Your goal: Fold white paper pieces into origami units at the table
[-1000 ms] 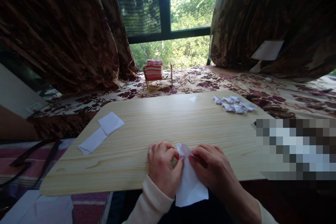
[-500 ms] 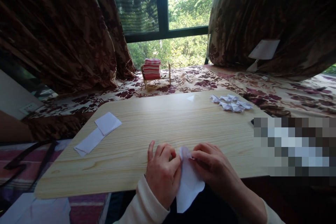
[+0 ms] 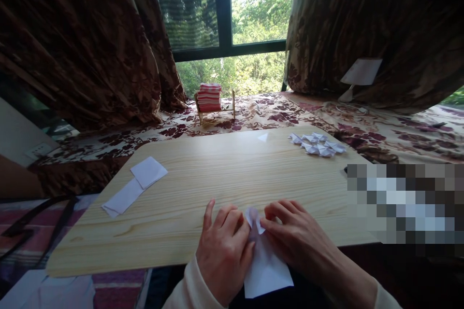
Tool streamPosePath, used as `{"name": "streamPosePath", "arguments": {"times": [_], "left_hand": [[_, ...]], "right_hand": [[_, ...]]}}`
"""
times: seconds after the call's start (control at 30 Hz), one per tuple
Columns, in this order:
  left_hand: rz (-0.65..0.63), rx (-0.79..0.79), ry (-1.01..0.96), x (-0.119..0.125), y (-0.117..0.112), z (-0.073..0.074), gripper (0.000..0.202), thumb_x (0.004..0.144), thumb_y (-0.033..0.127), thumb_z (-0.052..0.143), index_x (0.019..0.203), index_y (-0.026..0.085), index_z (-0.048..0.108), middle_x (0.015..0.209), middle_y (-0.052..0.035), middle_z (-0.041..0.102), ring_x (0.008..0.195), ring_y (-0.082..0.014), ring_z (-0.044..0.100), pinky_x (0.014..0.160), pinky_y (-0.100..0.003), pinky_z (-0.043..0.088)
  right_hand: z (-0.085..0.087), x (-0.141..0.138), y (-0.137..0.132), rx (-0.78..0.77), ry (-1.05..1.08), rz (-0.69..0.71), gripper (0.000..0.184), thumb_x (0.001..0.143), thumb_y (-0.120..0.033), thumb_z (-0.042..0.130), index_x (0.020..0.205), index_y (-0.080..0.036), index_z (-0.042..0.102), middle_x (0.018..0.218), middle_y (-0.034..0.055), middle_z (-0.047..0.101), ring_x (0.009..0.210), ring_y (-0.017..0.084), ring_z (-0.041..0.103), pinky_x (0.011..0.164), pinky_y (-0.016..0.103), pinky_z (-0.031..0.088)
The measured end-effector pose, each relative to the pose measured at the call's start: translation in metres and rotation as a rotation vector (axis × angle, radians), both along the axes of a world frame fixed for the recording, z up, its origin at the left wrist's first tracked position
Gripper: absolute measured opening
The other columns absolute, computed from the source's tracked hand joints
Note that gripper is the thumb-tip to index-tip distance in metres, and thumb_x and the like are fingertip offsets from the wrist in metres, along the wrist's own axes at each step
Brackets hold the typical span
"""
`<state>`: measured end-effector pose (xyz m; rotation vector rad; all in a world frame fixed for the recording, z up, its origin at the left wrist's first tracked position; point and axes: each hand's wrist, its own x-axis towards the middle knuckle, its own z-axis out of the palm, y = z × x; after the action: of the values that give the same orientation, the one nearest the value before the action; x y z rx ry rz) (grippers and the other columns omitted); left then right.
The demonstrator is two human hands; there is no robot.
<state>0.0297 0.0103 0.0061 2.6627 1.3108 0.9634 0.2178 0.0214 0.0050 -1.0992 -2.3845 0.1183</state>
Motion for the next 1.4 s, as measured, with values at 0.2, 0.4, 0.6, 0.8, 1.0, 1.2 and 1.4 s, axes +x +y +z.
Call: {"name": "streamPosePath", "arguments": {"times": [0.2,0.4,0.6,0.8,1.0,1.2,1.4], "left_hand": [[-0.016,0.042,0.002,-0.004,0.000,-0.001,0.010,0.084,0.022,0.054,0.079,0.022,0.063,0.091,-0.0007,0.062,0.102,-0.0190,0.053,0.110,-0.049,0.013],[-0.027,0.093,0.048,-0.004,0.003,-0.001,0.010,0.084,0.022,0.054,0.082,0.021,0.064,0.091,-0.0008,0.063,0.104,-0.0199,0.054,0.111,-0.049,0.012],[-0.068,0.192,0.068,-0.001,0.004,-0.002,0.015,0.088,0.020,0.050,0.086,0.020,0.065,0.090,0.0013,0.067,0.101,-0.0186,0.056,0.112,-0.046,0.013],[-0.106,0.207,0.088,-0.002,0.004,-0.003,0.018,0.089,0.016,0.049,0.090,0.021,0.066,0.095,0.0027,0.070,0.101,-0.0180,0.057,0.113,-0.046,0.010],[-0.123,0.194,0.072,-0.003,0.004,-0.002,0.019,0.089,0.018,0.049,0.094,0.021,0.066,0.096,0.0032,0.070,0.099,-0.0176,0.057,0.113,-0.046,0.010],[-0.117,0.180,0.041,-0.004,0.003,-0.004,0.022,0.090,0.018,0.048,0.103,0.024,0.065,0.099,0.0038,0.070,0.097,-0.0160,0.058,0.113,-0.045,0.009],[-0.124,0.173,0.046,-0.004,0.002,0.000,0.021,0.090,0.020,0.048,0.100,0.025,0.066,0.103,0.0032,0.070,0.095,-0.0153,0.058,0.113,-0.045,0.008]], "right_hand": [[-0.001,0.005,0.000,0.005,-0.024,0.019,0.022,0.085,-0.013,0.051,0.103,-0.024,0.060,0.086,0.0040,0.054,0.078,0.018,0.046,0.071,0.031,0.033],[0.000,0.016,-0.002,-0.010,-0.100,0.114,0.041,0.085,-0.012,0.048,0.124,-0.026,0.051,0.094,0.0052,0.055,0.081,0.019,0.047,0.074,0.032,0.036],[0.002,0.018,-0.001,-0.079,-0.110,0.124,0.043,0.080,-0.006,0.051,0.116,-0.028,0.055,0.096,0.0037,0.056,0.085,0.019,0.048,0.077,0.032,0.036],[-0.001,0.018,-0.003,-0.061,-0.114,0.097,0.030,0.078,-0.002,0.053,0.097,-0.024,0.059,0.100,0.0042,0.057,0.089,0.020,0.049,0.079,0.033,0.035],[0.003,0.018,0.002,-0.008,-0.170,0.107,0.017,0.079,-0.006,0.057,0.087,-0.020,0.060,0.096,0.0047,0.060,0.090,0.021,0.049,0.080,0.034,0.035],[0.001,0.021,0.001,-0.012,-0.122,0.121,0.021,0.079,-0.004,0.055,0.090,-0.022,0.059,0.097,0.0038,0.059,0.089,0.019,0.050,0.079,0.033,0.034],[-0.003,0.024,-0.004,0.037,-0.142,0.136,0.018,0.082,-0.010,0.055,0.094,-0.023,0.058,0.096,0.0038,0.058,0.088,0.019,0.049,0.080,0.034,0.034]]}}
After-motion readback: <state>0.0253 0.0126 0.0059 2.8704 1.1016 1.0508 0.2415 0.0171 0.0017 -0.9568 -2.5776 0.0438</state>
